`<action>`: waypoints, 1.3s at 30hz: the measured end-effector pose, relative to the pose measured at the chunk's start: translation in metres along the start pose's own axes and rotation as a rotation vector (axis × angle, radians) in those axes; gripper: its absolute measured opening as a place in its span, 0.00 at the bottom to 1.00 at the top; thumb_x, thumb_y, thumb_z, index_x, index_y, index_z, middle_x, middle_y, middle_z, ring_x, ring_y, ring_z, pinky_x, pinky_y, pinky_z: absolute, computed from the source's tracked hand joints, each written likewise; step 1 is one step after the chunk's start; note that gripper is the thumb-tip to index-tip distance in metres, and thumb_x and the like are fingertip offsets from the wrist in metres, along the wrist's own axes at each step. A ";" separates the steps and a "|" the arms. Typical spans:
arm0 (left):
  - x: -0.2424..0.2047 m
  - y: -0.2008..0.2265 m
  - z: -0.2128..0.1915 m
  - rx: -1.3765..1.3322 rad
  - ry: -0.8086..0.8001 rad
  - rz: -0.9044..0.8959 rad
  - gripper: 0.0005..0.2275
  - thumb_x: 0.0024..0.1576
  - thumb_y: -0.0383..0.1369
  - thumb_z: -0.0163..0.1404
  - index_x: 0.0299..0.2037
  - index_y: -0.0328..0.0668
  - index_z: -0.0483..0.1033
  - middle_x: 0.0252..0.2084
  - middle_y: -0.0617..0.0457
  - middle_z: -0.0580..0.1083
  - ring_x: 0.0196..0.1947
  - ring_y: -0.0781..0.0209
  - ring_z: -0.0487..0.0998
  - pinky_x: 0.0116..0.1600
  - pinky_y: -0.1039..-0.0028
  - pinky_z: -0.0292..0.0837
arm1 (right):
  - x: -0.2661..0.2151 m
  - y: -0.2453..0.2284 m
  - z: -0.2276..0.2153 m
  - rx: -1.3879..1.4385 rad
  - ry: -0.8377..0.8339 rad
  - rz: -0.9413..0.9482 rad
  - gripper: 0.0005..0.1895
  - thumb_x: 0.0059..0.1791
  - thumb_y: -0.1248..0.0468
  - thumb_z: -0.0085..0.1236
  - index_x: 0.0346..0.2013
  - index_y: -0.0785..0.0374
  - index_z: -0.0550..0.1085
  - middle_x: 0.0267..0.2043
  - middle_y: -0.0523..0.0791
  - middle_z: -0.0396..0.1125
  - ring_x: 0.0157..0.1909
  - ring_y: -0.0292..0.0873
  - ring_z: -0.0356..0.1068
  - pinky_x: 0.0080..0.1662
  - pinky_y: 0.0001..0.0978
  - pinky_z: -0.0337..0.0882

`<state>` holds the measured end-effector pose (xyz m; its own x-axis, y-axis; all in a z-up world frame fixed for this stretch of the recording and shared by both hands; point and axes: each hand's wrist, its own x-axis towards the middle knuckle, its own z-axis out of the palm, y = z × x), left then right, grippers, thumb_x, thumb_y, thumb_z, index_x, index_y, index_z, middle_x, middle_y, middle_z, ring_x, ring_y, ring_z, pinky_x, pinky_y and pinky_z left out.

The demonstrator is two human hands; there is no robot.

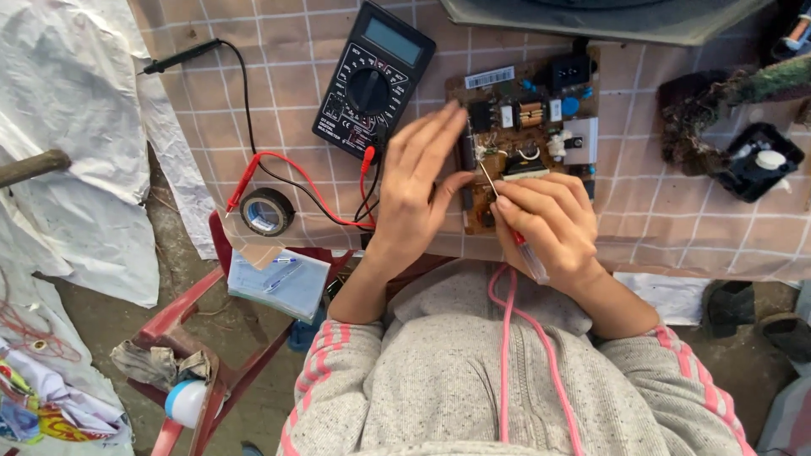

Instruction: The person uses a screwdriver to manipulate components on a circuit board, turning the board over to access different sides. A multimeter is visible on the table nearby.

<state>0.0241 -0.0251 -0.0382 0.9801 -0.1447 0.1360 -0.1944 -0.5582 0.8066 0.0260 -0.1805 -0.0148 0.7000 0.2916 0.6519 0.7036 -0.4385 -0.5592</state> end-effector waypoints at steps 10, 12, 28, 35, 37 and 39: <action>0.005 0.003 -0.002 -0.008 0.091 0.024 0.19 0.51 0.31 0.53 0.53 0.46 0.65 0.54 0.55 0.65 0.53 0.59 0.66 0.59 0.71 0.62 | -0.009 0.004 0.011 -0.059 0.029 -0.072 0.03 0.38 0.79 0.53 0.24 0.73 0.73 0.29 0.56 0.68 0.29 0.53 0.69 0.32 0.39 0.65; 0.006 0.004 -0.001 -0.009 0.102 0.032 0.19 0.51 0.30 0.53 0.53 0.45 0.65 0.53 0.54 0.66 0.53 0.59 0.67 0.58 0.71 0.63 | -0.010 0.004 0.012 -0.043 0.025 -0.068 0.03 0.38 0.79 0.53 0.25 0.73 0.73 0.30 0.56 0.68 0.30 0.54 0.69 0.32 0.39 0.64; 0.006 0.003 0.002 0.039 0.109 0.059 0.18 0.52 0.29 0.52 0.53 0.44 0.66 0.53 0.53 0.66 0.52 0.57 0.67 0.57 0.70 0.64 | -0.006 0.007 0.008 -0.017 -0.018 0.006 0.03 0.40 0.76 0.55 0.27 0.74 0.72 0.33 0.55 0.69 0.35 0.54 0.70 0.35 0.39 0.65; 0.006 0.003 0.004 0.049 0.103 0.046 0.18 0.51 0.29 0.53 0.53 0.44 0.66 0.53 0.53 0.66 0.52 0.56 0.67 0.58 0.69 0.63 | -0.010 0.008 0.012 -0.015 0.009 -0.014 0.03 0.42 0.75 0.52 0.23 0.74 0.71 0.31 0.56 0.69 0.33 0.53 0.70 0.36 0.38 0.66; 0.006 0.003 0.004 0.049 0.103 0.044 0.18 0.52 0.30 0.52 0.53 0.44 0.66 0.53 0.53 0.66 0.52 0.56 0.67 0.57 0.69 0.63 | -0.011 0.009 0.012 -0.002 0.015 -0.008 0.03 0.42 0.75 0.52 0.23 0.74 0.71 0.31 0.56 0.69 0.33 0.53 0.70 0.36 0.38 0.66; 0.007 0.004 0.004 0.050 0.108 0.041 0.18 0.51 0.30 0.53 0.52 0.44 0.66 0.53 0.53 0.66 0.52 0.56 0.67 0.57 0.69 0.63 | -0.011 0.009 0.012 0.001 0.027 -0.011 0.03 0.42 0.75 0.52 0.23 0.74 0.71 0.31 0.56 0.69 0.33 0.53 0.70 0.36 0.38 0.66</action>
<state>0.0299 -0.0312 -0.0362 0.9694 -0.0812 0.2316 -0.2337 -0.5938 0.7699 0.0263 -0.1772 -0.0331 0.6885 0.2737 0.6716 0.7114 -0.4347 -0.5522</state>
